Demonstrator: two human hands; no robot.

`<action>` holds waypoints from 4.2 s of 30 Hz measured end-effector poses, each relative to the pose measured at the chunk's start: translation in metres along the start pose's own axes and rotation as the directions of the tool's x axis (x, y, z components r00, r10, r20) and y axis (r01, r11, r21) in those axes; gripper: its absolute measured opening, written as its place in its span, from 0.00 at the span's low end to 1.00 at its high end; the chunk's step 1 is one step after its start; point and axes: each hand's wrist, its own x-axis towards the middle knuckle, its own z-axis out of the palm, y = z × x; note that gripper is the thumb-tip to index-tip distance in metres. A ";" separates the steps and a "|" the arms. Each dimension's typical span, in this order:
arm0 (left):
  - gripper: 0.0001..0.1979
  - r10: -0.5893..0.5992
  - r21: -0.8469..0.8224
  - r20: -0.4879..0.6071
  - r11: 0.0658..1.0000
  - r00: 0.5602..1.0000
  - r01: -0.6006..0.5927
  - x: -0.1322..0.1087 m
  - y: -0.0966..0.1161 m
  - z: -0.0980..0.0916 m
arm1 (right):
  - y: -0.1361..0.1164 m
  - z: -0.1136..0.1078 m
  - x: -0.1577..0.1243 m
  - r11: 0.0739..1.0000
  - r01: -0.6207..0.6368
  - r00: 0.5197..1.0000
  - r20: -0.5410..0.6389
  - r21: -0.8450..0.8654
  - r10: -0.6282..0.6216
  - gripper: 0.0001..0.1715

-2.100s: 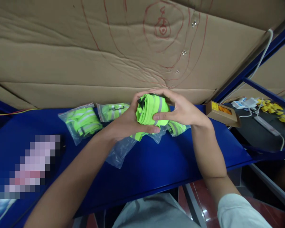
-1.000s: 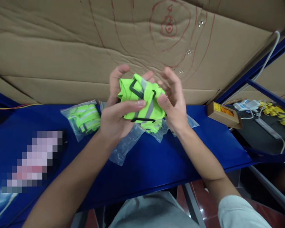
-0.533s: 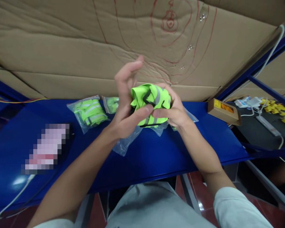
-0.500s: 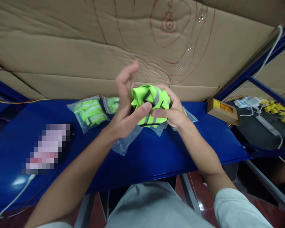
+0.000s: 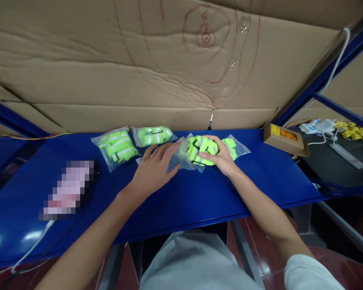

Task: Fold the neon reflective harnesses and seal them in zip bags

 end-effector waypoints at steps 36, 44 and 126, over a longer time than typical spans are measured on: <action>0.54 -0.010 -0.451 0.075 0.891 0.997 0.043 -0.003 0.021 0.027 | -0.018 0.016 -0.027 0.820 0.483 0.864 0.319 -0.307 -0.390 0.22; 0.50 -0.160 -0.675 0.286 0.666 0.945 0.317 0.002 0.020 0.018 | -0.016 0.014 -0.025 0.824 0.431 0.902 0.183 -0.368 -0.390 0.11; 0.20 0.224 -0.184 -0.265 0.943 0.938 -0.278 -0.001 0.008 0.009 | -0.027 0.021 -0.044 0.965 0.250 0.943 0.247 -0.082 -0.224 0.35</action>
